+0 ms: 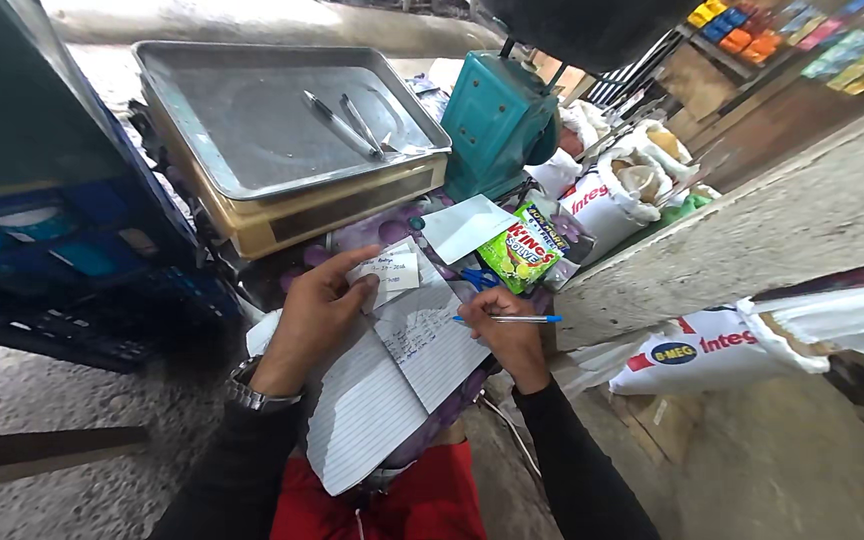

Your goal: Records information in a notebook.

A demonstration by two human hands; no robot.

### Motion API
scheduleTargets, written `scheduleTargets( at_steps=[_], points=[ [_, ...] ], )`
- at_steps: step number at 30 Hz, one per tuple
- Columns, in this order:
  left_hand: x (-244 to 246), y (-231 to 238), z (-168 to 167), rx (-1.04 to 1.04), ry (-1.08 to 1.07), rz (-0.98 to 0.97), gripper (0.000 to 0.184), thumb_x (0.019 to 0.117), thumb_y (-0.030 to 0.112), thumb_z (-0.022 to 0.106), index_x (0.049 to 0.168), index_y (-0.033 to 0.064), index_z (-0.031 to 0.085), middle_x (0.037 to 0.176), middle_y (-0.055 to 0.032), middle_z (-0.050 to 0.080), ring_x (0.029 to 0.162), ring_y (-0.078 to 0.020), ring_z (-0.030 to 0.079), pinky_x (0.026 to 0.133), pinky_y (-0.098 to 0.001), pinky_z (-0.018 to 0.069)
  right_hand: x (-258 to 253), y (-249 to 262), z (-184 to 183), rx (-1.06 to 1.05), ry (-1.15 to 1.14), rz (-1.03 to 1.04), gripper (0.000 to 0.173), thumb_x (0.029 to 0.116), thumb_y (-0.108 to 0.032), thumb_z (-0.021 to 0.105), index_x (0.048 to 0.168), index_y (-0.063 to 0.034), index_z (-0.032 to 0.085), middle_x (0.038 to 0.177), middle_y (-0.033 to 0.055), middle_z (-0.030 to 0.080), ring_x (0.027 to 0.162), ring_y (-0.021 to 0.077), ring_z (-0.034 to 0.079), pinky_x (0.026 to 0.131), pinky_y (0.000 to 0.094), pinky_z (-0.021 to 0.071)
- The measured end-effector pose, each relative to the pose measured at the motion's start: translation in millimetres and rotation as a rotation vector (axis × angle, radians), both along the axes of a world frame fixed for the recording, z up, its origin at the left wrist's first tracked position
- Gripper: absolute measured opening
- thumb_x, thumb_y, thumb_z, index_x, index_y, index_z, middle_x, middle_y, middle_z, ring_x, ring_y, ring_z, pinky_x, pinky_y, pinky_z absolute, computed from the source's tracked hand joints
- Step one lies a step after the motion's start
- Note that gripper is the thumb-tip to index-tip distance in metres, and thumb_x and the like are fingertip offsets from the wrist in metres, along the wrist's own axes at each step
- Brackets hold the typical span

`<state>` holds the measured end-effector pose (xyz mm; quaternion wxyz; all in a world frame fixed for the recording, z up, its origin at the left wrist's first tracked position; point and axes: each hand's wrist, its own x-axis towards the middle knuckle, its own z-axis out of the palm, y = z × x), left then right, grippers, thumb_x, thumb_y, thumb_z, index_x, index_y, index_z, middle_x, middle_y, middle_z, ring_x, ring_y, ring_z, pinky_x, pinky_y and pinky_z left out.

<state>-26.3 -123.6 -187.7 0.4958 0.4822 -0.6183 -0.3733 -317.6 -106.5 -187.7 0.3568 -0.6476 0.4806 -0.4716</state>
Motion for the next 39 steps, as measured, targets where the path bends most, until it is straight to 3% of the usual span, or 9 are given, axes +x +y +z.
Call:
scheduleTargets(
  at_steps=[6,14,28,31,36,39],
  points=[
    [0.2,-0.2,-0.9,0.000,-0.001,-0.006,0.039,0.0989,0.020,0.070,0.135,0.0345,0.066,0.093,0.0019,0.075,0.066,-0.0119,0.068,0.059,-0.0328,0.0592,-0.9,0.6,0.7,0.020,0.012,-0.013,0.023,0.0888,-0.020,0.083,0.084,-0.0016,0.070,0.069,0.0072,0.070,0.054,0.0134,0.064,0.051,0.0271,0.0560],
    [0.4,0.3,-0.7,-0.002,-0.008,-0.003,0.038,0.0995,0.022,0.069,0.135,0.0356,0.066,0.089,0.0021,0.074,0.061,-0.0117,0.064,0.055,-0.0324,0.0562,1.6,0.9,2.2,0.036,0.032,-0.013,0.020,0.0928,-0.017,0.078,0.083,-0.0010,0.071,0.067,0.0074,0.069,0.052,0.0136,0.063,0.049,0.0270,0.0554],
    [0.6,-0.7,-1.6,0.002,0.033,-0.011,0.039,0.0983,0.019,0.070,0.135,0.0324,0.066,0.094,0.0009,0.075,0.066,-0.0130,0.068,0.060,-0.0333,0.0603,3.9,1.3,-1.4,0.013,0.057,-0.021,0.020,0.0929,-0.019,0.078,0.084,-0.0020,0.072,0.069,0.0063,0.069,0.054,0.0144,0.064,0.050,0.0284,0.0566],
    [2.3,-3.1,-5.2,0.013,0.042,-0.015,0.041,0.0973,0.020,0.071,0.135,0.0330,0.066,0.086,0.0002,0.074,0.064,-0.0130,0.066,0.060,-0.0334,0.0587,6.9,1.8,-4.0,-0.017,0.053,-0.032,0.020,0.0926,-0.020,0.078,0.084,-0.0032,0.071,0.069,0.0047,0.069,0.053,0.0140,0.064,0.048,0.0283,0.0562],
    [2.9,-5.3,-5.1,0.020,0.102,-0.069,0.037,0.0989,0.016,0.068,0.136,0.0185,0.067,0.105,-0.0015,0.077,0.083,-0.0127,0.073,0.078,-0.0317,0.0632,9.2,3.2,-4.5,-0.006,0.044,-0.035,0.020,0.0926,-0.024,0.078,0.086,-0.0061,0.072,0.070,0.0038,0.070,0.054,0.0149,0.064,0.049,0.0298,0.0570],
    [3.0,-4.9,-2.5,0.024,0.120,-0.077,0.037,0.0988,0.015,0.067,0.136,0.0149,0.067,0.110,-0.0025,0.076,0.082,-0.0127,0.072,0.077,-0.0315,0.0627,10.7,2.8,-4.5,-0.029,0.031,-0.037,0.020,0.0921,-0.024,0.078,0.085,-0.0070,0.072,0.070,0.0031,0.070,0.054,0.0142,0.064,0.049,0.0291,0.0565]
  ],
)
